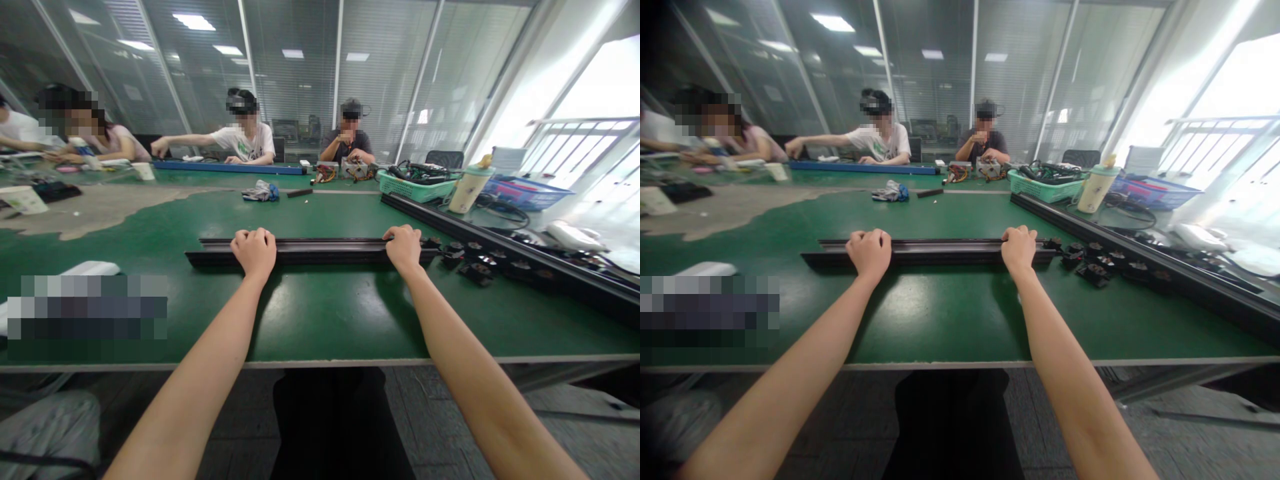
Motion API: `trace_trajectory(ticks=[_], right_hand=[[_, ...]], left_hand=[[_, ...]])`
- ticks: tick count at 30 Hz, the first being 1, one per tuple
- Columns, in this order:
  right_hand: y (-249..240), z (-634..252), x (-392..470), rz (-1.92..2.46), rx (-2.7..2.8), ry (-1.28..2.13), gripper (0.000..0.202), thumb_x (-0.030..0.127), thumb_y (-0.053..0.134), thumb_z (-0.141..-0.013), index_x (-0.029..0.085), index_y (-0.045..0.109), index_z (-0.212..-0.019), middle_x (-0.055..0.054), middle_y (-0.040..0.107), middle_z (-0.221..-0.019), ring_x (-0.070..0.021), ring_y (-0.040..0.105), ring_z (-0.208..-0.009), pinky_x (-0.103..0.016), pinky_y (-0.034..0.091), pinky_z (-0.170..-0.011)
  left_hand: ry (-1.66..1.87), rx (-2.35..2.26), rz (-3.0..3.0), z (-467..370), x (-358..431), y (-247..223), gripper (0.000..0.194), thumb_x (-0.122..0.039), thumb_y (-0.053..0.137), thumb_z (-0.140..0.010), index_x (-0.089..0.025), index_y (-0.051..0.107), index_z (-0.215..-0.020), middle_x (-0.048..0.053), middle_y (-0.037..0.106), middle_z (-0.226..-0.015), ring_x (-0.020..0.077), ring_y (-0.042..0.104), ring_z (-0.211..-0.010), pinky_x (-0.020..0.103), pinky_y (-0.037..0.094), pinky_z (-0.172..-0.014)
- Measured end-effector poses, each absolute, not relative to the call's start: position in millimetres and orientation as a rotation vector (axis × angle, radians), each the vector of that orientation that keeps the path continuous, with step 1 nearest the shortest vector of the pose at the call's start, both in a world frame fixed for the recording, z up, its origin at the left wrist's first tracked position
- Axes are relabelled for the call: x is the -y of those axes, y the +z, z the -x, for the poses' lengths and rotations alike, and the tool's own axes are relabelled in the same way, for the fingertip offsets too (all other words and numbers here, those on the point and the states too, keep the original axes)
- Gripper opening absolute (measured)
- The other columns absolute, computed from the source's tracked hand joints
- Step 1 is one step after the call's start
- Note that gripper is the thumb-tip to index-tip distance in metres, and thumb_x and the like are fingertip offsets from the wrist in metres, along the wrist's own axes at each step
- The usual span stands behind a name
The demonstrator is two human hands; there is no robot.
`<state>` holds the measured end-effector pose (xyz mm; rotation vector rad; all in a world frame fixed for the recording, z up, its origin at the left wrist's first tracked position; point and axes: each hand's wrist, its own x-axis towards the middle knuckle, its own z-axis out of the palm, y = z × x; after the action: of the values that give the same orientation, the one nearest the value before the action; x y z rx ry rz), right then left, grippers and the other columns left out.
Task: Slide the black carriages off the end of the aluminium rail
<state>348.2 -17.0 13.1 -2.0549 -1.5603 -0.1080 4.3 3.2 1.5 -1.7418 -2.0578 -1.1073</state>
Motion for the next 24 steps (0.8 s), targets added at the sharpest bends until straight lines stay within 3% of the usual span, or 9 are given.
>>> trace_trajectory(ticks=[24], right_hand=[[16.4,-347.8,19.1,2.09,1.53,-0.094,0.044,0.003,0.049,-0.089,0.018,0.085,-0.111,-0.017,0.067,-0.13,-0.0312,0.051,-0.118,-0.039,0.046,-0.095]], left_hand=[[-1.042,2.064,1.737,-3.3,-5.3,0.6,0.038,-0.029,0.041,-0.105,-0.019,0.077,-0.099,0.02,0.079,-0.113,0.0372,0.054,-0.129,0.052,0.036,-0.111]])
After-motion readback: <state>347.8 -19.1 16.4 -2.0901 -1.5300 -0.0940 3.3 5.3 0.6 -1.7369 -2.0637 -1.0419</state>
